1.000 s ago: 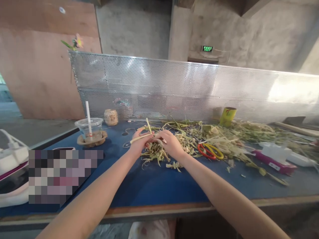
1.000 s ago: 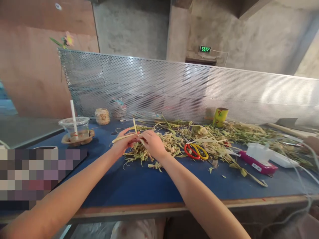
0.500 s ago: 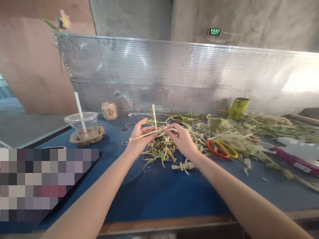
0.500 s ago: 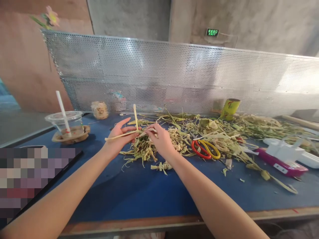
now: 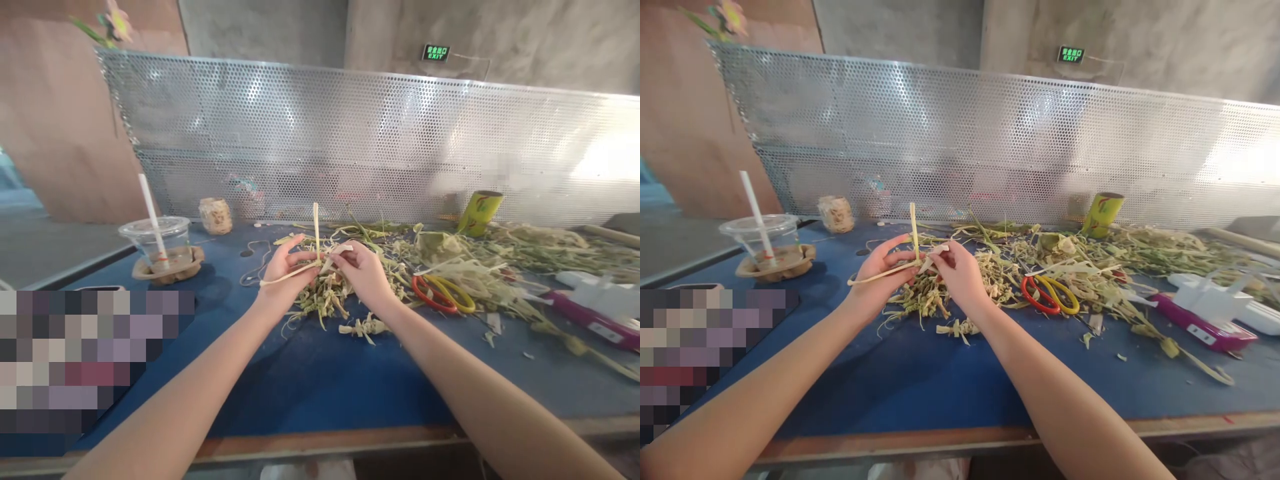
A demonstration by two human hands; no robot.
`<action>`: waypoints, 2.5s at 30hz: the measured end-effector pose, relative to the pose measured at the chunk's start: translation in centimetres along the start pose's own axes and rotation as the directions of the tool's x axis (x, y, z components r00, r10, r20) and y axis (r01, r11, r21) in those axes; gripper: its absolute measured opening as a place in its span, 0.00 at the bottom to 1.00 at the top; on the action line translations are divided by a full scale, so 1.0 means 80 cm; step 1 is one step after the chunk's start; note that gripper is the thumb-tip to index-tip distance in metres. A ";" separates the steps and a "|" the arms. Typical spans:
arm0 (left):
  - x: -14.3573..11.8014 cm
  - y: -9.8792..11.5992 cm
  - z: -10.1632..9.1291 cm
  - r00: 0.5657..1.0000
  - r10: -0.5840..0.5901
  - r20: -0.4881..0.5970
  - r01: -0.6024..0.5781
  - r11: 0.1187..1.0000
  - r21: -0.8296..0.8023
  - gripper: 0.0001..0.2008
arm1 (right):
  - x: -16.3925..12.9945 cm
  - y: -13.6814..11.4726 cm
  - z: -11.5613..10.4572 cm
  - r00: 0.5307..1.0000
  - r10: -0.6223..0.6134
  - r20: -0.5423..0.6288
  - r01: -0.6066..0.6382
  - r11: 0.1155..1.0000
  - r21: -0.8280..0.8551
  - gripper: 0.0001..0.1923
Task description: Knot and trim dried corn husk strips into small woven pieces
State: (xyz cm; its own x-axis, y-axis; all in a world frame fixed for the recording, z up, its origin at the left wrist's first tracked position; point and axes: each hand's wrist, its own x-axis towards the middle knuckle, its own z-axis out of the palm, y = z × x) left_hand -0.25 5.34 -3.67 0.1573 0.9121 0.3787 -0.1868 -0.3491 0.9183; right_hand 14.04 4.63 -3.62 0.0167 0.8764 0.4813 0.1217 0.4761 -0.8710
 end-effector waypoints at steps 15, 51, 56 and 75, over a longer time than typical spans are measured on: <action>0.001 -0.004 0.000 0.996 -0.033 -0.087 0.036 0.999 0.029 0.35 | -0.005 0.002 0.005 0.984 0.174 0.044 -0.178 0.974 0.139 0.07; -0.005 0.008 -0.001 0.961 -0.274 -0.045 0.262 0.949 -0.177 0.42 | -0.017 -0.022 -0.020 0.638 -0.531 0.558 0.714 0.136 -0.687 0.06; -0.005 0.006 -0.005 0.974 -0.228 -0.009 0.227 0.972 -0.063 0.42 | -0.012 -0.008 -0.015 0.835 -0.456 0.308 0.519 0.467 -0.716 0.08; -0.014 0.011 -0.005 0.978 -0.200 0.063 0.196 0.978 0.072 0.39 | -0.013 0.003 -0.002 0.970 -0.193 0.146 0.234 0.901 -0.365 0.12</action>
State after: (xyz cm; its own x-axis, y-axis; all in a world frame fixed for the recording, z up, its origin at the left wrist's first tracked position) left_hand -1.00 4.07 -3.33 0.2519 0.9482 0.1936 -0.0826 -0.1783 0.9805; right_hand 14.23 3.80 -4.29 -0.1522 0.7693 0.6205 0.4753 0.6074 -0.6365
